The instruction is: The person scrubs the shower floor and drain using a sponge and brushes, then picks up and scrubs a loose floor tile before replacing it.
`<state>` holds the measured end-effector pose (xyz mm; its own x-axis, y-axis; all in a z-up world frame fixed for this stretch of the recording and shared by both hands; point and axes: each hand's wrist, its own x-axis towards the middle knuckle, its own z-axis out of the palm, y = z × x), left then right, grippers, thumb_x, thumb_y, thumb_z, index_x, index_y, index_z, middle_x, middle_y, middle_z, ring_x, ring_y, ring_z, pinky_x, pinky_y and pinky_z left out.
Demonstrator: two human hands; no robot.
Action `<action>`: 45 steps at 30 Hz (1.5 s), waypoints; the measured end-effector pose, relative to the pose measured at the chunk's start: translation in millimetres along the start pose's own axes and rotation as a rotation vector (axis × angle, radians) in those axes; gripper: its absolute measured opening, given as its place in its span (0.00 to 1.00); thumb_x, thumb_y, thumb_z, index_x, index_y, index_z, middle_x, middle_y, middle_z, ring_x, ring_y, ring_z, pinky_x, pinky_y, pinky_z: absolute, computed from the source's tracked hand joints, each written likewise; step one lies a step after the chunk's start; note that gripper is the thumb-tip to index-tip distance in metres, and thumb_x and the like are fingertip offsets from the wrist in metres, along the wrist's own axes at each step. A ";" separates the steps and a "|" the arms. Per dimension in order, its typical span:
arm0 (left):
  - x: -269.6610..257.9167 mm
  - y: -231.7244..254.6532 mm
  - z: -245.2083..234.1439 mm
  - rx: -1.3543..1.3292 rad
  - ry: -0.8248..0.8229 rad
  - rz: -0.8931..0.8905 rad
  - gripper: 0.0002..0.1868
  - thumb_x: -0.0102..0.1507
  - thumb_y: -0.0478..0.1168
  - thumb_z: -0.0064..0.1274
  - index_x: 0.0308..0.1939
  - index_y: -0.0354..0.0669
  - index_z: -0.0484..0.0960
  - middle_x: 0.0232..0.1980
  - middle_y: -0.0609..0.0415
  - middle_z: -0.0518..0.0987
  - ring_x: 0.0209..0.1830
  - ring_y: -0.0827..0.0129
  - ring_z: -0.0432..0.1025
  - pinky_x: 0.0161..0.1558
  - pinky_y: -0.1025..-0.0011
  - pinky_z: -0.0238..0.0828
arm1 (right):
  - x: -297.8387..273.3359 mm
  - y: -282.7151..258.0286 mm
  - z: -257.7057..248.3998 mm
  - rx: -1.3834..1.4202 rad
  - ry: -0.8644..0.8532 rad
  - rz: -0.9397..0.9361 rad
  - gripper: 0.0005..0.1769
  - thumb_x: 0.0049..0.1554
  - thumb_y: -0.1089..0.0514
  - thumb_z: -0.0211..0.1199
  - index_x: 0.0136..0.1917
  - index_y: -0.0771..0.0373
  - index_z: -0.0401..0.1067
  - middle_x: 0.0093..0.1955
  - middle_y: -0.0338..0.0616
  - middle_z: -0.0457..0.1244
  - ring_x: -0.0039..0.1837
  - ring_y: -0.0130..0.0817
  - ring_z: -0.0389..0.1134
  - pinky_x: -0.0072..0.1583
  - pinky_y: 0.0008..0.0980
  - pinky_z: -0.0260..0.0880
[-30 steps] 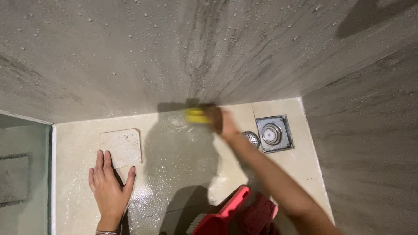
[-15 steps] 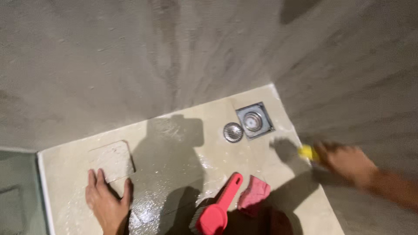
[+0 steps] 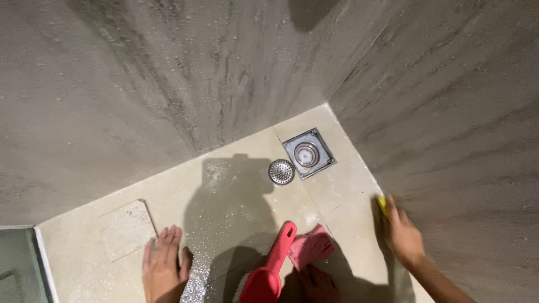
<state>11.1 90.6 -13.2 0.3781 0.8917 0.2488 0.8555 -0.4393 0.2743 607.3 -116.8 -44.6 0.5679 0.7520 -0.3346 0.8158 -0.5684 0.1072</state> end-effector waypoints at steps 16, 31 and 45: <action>144.8 74.1 6.9 -0.017 -0.197 0.130 0.41 0.59 0.55 0.57 0.68 0.30 0.68 0.71 0.39 0.68 0.72 0.53 0.63 0.75 0.56 0.49 | 195.4 -234.8 -143.9 0.669 0.224 -0.352 0.38 0.60 0.56 0.65 0.79 0.47 0.54 0.43 0.55 0.72 0.37 0.43 0.74 0.42 0.40 0.77; 125.1 93.6 -3.7 -0.023 -0.231 0.085 0.43 0.57 0.60 0.58 0.68 0.34 0.68 0.70 0.43 0.71 0.71 0.58 0.64 0.75 0.59 0.47 | 170.8 -329.4 -100.0 0.156 0.007 -1.035 0.38 0.56 0.66 0.55 0.79 0.56 0.53 0.74 0.52 0.59 0.45 0.42 0.72 0.36 0.32 0.72; 53.7 126.4 -26.2 -0.296 -0.328 0.180 0.28 0.60 0.65 0.60 0.62 0.67 0.83 0.68 0.47 0.71 0.72 0.52 0.63 0.75 0.37 0.36 | 45.0 -320.7 -115.4 0.334 0.951 -1.272 0.34 0.47 0.59 0.59 0.68 0.49 0.64 0.55 0.39 0.68 0.40 0.32 0.72 0.35 0.22 0.72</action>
<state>130.3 80.2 59.2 0.6436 0.7651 0.0228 0.6465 -0.5593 0.5188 383.9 137.7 14.1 -0.4566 0.6191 0.6390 0.7990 0.6013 -0.0117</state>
